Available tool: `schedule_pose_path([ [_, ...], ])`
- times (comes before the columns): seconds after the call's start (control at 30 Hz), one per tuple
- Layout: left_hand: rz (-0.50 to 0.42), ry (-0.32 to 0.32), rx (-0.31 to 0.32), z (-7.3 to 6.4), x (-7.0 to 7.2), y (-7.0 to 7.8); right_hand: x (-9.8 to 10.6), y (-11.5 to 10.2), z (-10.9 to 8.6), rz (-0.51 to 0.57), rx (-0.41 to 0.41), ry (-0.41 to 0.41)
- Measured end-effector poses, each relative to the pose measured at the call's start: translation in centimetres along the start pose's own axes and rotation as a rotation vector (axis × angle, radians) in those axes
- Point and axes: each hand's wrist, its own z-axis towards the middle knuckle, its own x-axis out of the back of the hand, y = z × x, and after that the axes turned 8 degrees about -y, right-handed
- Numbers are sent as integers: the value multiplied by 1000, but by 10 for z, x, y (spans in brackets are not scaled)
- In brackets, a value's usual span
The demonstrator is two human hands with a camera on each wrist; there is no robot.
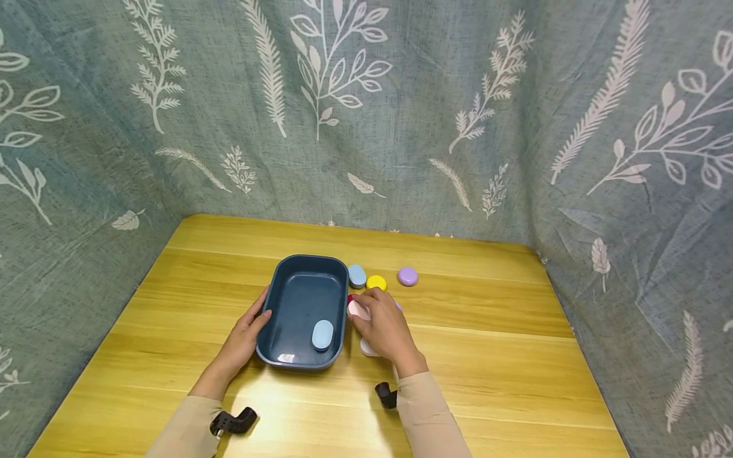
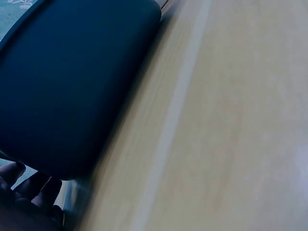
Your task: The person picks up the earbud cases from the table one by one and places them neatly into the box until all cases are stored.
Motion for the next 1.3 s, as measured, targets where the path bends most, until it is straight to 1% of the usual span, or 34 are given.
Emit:
schedule_pose_path([
  [0.3,7,-3,4,2,0,0,5,-6,-1,9,20,44],
  [0.53,10,5,14,2,-1,0,6,-10,-1,6,21,37],
  [0.77,3,11,17,0,-2,1,5,-19,-1,7,62,58],
  [1.1,7,11,15,-2,-4,4,1,-33,-1,2,132,18],
  [1.3,4,5,14,-2,-4,5,-1,-40,0,9,152,16],
])
